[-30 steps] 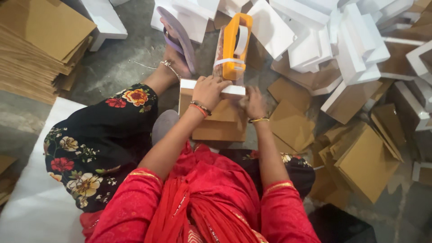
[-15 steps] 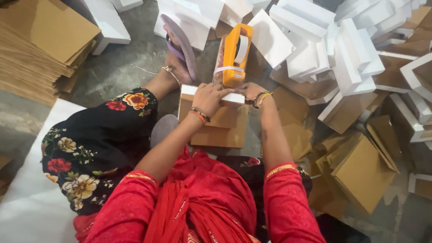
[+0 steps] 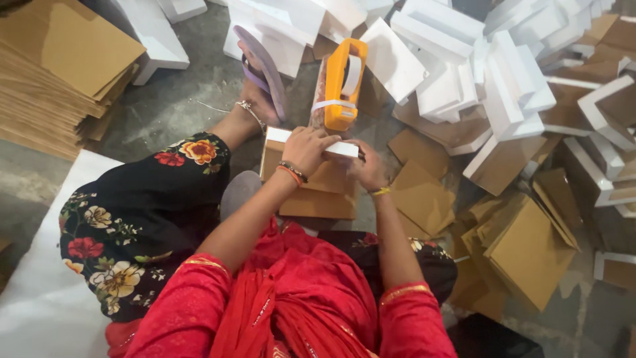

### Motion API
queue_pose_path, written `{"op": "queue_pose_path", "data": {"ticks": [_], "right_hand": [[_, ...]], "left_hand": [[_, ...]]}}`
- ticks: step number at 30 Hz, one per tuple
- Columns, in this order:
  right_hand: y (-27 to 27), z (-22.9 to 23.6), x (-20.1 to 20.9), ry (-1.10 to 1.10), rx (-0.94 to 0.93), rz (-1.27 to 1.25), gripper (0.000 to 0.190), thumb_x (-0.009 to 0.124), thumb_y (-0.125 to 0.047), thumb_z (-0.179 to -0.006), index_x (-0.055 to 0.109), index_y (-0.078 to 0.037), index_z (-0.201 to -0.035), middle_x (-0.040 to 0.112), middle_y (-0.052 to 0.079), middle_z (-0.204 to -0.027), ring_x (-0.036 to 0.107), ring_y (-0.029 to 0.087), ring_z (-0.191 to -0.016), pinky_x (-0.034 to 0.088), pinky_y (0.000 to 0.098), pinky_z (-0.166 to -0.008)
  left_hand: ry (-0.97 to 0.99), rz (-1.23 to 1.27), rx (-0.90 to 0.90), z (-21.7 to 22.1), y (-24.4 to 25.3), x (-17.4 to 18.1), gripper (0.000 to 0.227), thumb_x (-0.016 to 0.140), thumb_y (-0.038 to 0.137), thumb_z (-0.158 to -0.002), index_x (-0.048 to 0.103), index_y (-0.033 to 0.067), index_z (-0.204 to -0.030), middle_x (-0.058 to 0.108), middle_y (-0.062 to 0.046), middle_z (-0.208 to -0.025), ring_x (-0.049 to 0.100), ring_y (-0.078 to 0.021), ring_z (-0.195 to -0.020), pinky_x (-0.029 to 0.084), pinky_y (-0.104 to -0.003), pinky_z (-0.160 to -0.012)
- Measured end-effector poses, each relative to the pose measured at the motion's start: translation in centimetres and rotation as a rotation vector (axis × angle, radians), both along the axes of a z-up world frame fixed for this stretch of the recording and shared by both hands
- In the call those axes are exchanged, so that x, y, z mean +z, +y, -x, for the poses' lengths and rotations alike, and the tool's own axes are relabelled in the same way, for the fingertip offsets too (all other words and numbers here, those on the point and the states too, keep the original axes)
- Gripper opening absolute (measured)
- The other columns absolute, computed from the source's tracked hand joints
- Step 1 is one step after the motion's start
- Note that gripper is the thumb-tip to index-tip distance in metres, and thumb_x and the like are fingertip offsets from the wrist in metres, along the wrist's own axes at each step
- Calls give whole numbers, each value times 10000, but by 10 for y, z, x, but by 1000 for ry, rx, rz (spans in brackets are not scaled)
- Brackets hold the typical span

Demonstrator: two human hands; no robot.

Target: The person sits on the floor and assembles small cardboard boxes by inserting white foam inserts into the brown cardboard shells. They use a handheld tape dispenser to seal the boxes shut, repeating this process for multiple units.

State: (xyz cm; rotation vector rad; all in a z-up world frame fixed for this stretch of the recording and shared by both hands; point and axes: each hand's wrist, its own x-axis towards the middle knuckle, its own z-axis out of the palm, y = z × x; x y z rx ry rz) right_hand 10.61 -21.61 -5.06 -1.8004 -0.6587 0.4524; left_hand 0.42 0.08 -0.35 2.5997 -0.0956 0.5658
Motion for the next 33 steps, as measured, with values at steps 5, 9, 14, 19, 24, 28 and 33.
{"op": "queue_pose_path", "data": {"ticks": [5, 9, 14, 19, 24, 28, 33], "right_hand": [[1, -7, -27, -336, -70, 292, 526, 853, -214, -762, 682, -35, -1226, 764, 122, -1048, 709, 221, -897, 562, 350, -792], [2, -8, 12, -311, 40, 478, 555, 887, -259, -771, 686, -42, -1240, 749, 148, -1099, 698, 258, -1002, 547, 374, -869], [33, -45, 49, -25, -136, -179, 487, 783, -409, -916, 644, -71, -1238, 684, 114, -1209, 660, 194, -1121, 544, 323, -977], [66, -107, 32, -276, -201, 431, 412, 788, -382, -867, 710, -52, -1100, 746, 134, -1047, 704, 239, -982, 529, 334, -869], [68, -106, 44, -313, -204, 407, 329, 734, -371, -930, 761, -58, -1027, 753, 130, -953, 714, 237, -867, 536, 349, -794], [48, -38, 53, -203, -285, 130, 345, 723, -362, -968, 741, -18, -993, 709, 54, -815, 615, 125, -759, 511, 293, -708], [11, 53, 16, 200, -310, 52, 356, 707, -387, -975, 708, -37, -912, 597, -61, -750, 487, 34, -627, 377, 229, -551]], "left_hand": [[-25, 22, -186, 0, 27, 1, 469, 691, 104, -796, 734, 197, -1253, 721, -77, -1055, 664, -291, -969, 494, -419, -867], [112, 140, 112, 33, 94, -4, 316, 779, 63, -705, 774, 150, -1009, 717, -115, -944, 680, -344, -919, 531, -453, -794], [145, 397, 140, 33, 92, -8, 355, 857, 128, -697, 750, 136, -1035, 684, -102, -926, 676, -321, -893, 539, -426, -788], [20, 306, 154, 27, 44, -5, 453, 879, 149, -602, 753, 166, -1038, 669, -83, -933, 651, -310, -961, 441, -530, -925], [104, 416, 64, 21, 40, -35, 439, 852, 185, -694, 731, 217, -1114, 668, -24, -956, 653, -250, -1002, 306, -581, -1176], [-17, 275, -15, 4, 6, -46, 479, 802, 71, -672, 706, 176, -1129, 651, -72, -945, 639, -298, -1011, 280, -597, -1169], [52, 557, -54, -3, -8, -39, 445, 785, 60, -719, 677, 124, -1145, 614, -152, -1000, 616, -356, -957, 502, -439, -850]]}}
